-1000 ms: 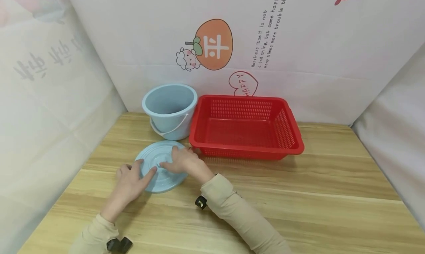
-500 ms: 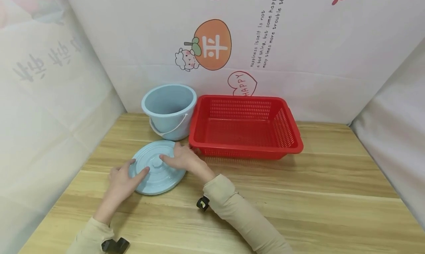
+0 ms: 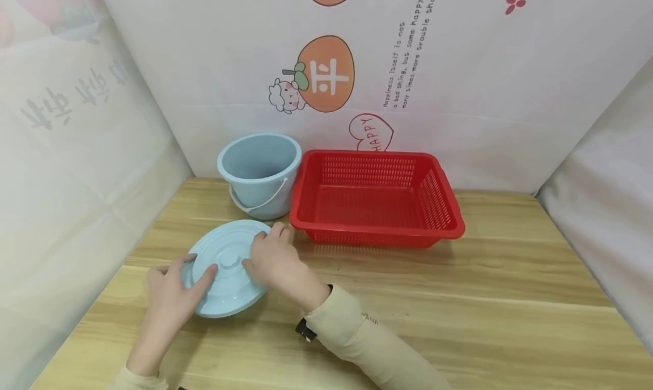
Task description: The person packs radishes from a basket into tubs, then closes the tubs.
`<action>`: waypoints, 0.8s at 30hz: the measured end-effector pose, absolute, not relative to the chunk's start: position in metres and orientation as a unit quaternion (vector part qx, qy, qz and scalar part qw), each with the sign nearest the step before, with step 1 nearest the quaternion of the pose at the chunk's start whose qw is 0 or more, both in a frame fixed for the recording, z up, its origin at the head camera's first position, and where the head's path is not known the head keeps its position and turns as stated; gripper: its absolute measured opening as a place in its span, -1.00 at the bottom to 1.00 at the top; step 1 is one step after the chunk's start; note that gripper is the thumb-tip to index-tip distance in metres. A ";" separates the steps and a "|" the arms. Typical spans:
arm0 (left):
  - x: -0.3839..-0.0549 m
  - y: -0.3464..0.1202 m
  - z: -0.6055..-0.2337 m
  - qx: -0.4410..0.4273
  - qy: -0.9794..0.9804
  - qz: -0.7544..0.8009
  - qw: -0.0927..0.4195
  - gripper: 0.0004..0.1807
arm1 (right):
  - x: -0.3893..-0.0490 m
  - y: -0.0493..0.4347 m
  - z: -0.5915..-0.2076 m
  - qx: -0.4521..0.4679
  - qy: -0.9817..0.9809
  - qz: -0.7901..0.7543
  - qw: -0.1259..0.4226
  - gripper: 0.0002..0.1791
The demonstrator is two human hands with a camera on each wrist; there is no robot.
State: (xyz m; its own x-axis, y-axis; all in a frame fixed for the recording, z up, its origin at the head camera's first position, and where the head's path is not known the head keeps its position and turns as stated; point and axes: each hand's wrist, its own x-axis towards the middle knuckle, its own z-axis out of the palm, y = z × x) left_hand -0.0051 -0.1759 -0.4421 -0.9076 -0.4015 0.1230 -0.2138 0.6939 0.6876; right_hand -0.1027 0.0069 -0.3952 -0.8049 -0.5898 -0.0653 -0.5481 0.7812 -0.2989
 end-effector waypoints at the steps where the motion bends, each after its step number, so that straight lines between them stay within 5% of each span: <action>1: 0.000 -0.174 -0.441 0.177 -0.907 -0.355 0.144 -0.25 | -0.097 0.008 -0.391 -0.306 0.940 -0.131 0.068 -0.34; 11: 0.018 -0.152 -0.422 0.163 -0.862 -0.333 0.346 -0.47 | -0.065 0.026 -0.359 -0.314 0.935 -0.157 -0.041 -0.17; 24: -0.032 -0.153 -0.378 0.114 -0.876 -0.326 0.337 -0.38 | -0.102 0.037 -0.342 -0.293 0.919 -0.242 -0.107 -0.19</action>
